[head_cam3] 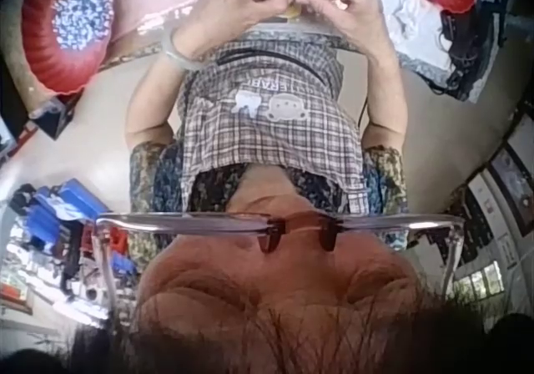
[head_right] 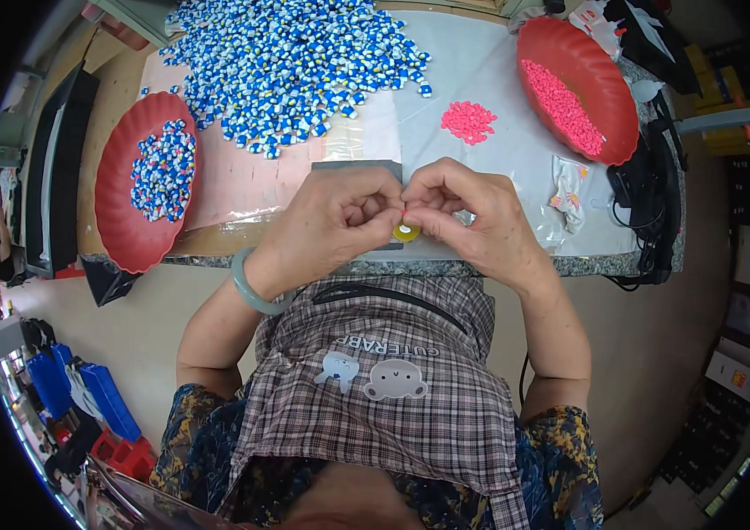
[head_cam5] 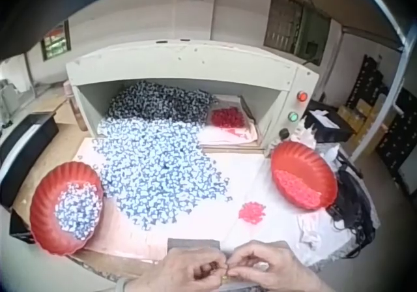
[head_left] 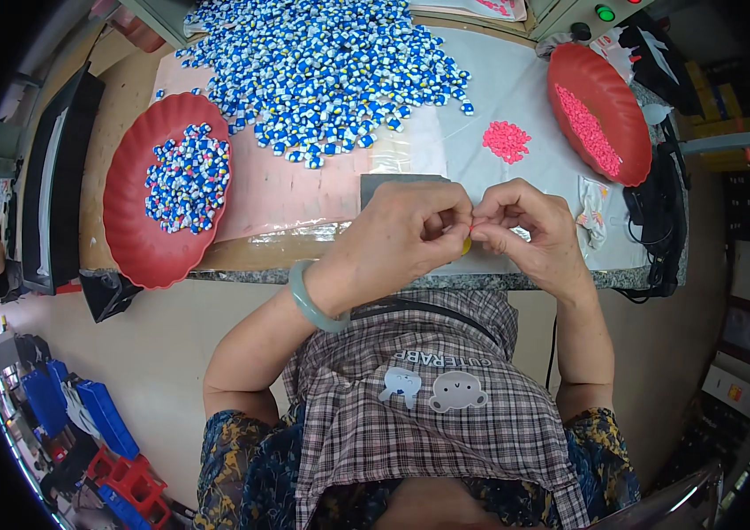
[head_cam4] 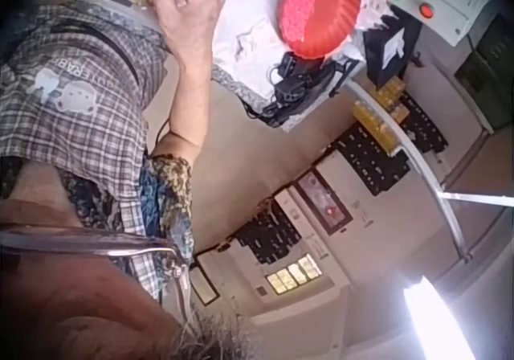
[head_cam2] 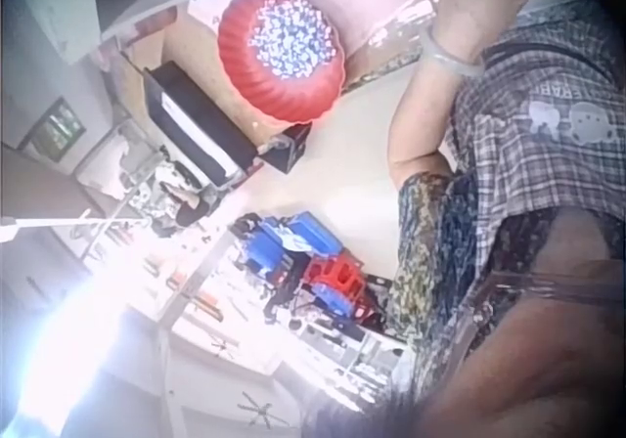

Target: Assembling small blue, white, and pink plastic toy components by hand onto a yellow base.

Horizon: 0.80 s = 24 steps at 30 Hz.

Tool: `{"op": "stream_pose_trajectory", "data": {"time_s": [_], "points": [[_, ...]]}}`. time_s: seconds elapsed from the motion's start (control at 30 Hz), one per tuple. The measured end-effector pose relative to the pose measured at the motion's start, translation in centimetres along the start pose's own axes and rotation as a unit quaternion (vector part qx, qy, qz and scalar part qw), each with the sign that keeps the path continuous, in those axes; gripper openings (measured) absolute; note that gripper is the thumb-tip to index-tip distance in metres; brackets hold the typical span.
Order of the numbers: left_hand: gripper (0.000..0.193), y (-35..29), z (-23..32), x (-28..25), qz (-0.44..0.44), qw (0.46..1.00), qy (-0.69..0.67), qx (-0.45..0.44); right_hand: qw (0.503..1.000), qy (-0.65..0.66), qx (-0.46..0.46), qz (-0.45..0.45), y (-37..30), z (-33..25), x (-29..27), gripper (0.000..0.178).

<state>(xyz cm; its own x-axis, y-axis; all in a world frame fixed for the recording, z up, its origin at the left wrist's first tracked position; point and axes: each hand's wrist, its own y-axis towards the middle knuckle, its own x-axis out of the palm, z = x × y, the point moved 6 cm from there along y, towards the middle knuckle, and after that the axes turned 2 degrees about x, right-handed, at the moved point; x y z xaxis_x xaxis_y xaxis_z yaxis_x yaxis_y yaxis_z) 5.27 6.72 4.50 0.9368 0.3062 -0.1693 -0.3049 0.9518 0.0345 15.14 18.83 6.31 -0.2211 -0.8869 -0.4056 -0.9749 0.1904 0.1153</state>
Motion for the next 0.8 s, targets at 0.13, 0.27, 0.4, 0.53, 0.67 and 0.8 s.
{"op": "stream_pose_trajectory", "data": {"time_s": [0.13, 0.27, 0.4, 0.53, 0.67, 0.8], "points": [[0.006, -0.2, -1.4, 0.3, 0.005, 0.989, -0.145, -0.011, 0.998, 0.048, 0.037, 0.021, -0.3, -0.3, 0.2, 0.014], [0.005, -0.5, -1.9, 0.6, -0.013, 0.958, -0.273, -0.085, 0.997, -0.024, -0.037, 0.056, -0.6, -1.1, 0.3, 0.013], [0.006, -0.8, -2.0, 0.8, -0.004, 0.955, -0.284, -0.082, 0.984, -0.108, -0.107, 0.091, -1.0, -2.0, 0.6, 0.014], [0.006, -0.8, -2.2, 1.0, -0.002, 0.954, -0.289, -0.083, 0.977, -0.139, -0.122, 0.107, -1.2, -1.8, 0.9, 0.016], [0.009, -1.0, -2.1, 0.8, 0.009, 0.953, -0.289, -0.091, 0.978, -0.131, -0.118, 0.112, -1.4, -1.4, 0.5, 0.016], [0.014, -1.5, -2.9, -0.6, 0.055, 0.952, -0.298, -0.047, 0.988, -0.144, -0.044, 0.029, -1.2, -0.2, 0.1, 0.015]]}}
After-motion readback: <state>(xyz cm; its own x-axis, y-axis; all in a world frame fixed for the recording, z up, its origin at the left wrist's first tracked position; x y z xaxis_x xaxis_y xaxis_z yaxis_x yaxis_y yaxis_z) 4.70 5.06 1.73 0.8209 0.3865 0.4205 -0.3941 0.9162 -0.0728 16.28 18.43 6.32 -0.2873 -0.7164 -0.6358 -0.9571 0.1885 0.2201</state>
